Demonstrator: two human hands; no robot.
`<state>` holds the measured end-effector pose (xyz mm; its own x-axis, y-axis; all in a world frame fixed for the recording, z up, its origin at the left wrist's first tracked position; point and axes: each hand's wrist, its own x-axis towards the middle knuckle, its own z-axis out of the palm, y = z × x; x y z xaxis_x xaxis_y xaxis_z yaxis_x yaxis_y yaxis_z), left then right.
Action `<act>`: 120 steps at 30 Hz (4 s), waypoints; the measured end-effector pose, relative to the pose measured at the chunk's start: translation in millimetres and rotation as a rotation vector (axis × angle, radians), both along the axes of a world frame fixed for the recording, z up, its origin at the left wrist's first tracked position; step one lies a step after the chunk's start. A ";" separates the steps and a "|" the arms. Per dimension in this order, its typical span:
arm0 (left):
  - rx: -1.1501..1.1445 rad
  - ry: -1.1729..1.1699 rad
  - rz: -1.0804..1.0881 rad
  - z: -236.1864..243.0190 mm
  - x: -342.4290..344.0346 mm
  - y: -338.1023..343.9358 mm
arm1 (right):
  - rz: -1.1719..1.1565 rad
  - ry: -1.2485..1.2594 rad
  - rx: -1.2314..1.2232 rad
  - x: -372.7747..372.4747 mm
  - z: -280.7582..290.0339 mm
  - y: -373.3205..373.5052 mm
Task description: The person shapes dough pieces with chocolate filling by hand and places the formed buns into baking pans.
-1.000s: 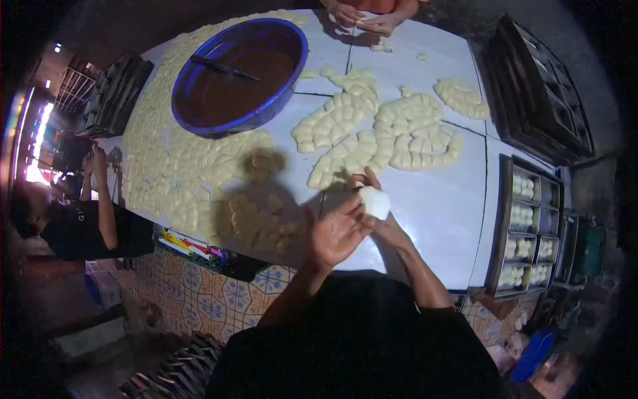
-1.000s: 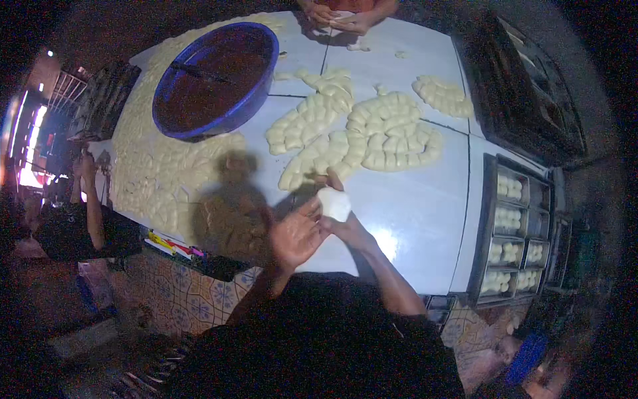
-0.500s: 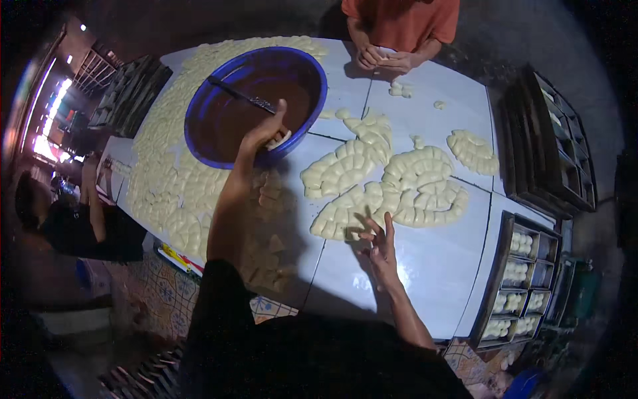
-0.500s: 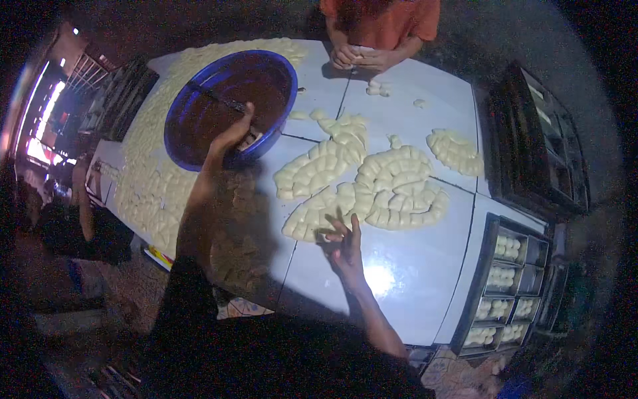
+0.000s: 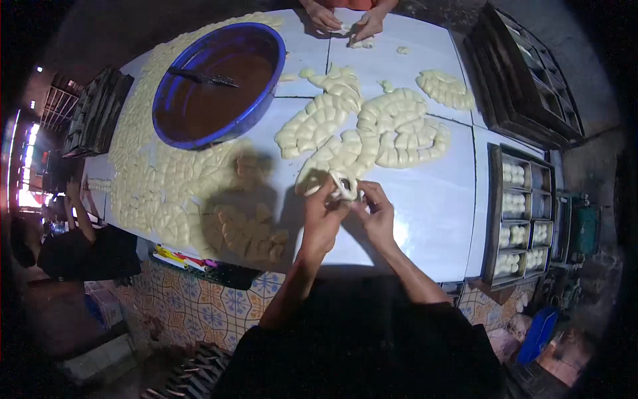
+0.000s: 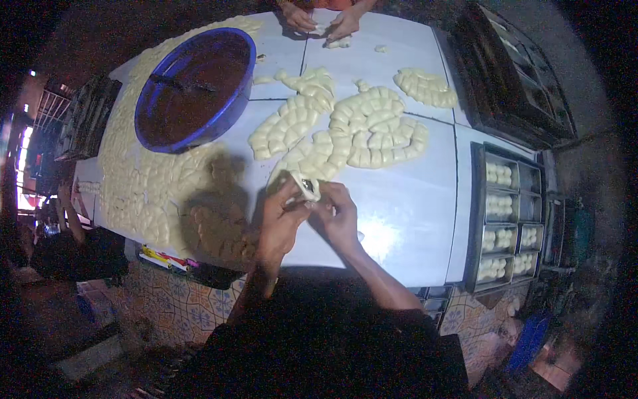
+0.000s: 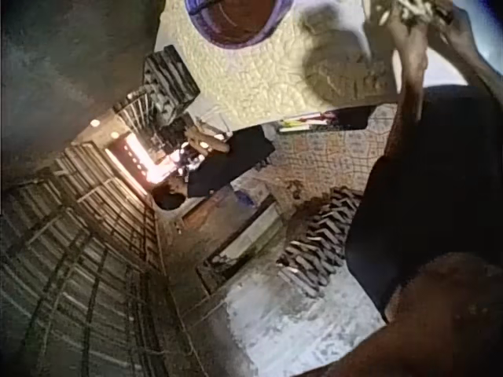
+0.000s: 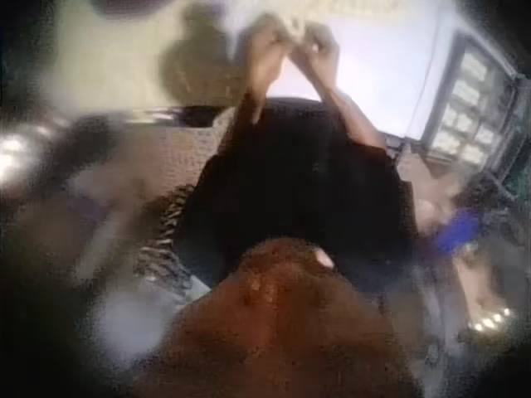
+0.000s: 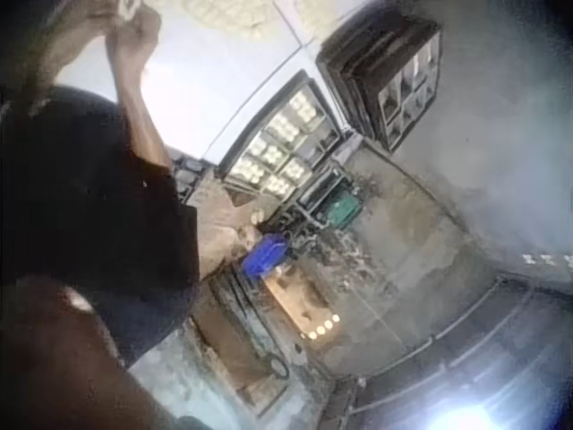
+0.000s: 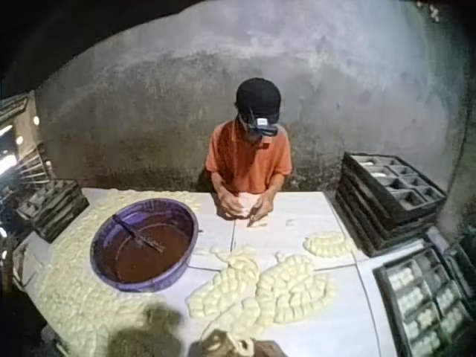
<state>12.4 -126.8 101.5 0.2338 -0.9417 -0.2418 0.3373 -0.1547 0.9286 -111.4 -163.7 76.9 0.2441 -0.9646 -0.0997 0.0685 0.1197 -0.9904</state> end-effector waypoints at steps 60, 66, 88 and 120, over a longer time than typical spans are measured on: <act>-0.008 -0.600 0.890 -67.3 37.2 151.4 | 0.798 0.383 -0.789 167.2 -80.0 42.4; -0.220 -0.070 0.527 -57.2 39.5 143.7 | 0.471 0.044 -0.304 57.9 38.1 38.6; -0.463 0.520 -0.282 6.4 98.8 -41.6 | 0.597 -0.098 -0.097 -2.0 6.8 -1.5; -0.178 -0.166 -0.133 -3.0 -12.3 33.8 | 0.121 0.104 -0.564 -35.4 25.2 18.9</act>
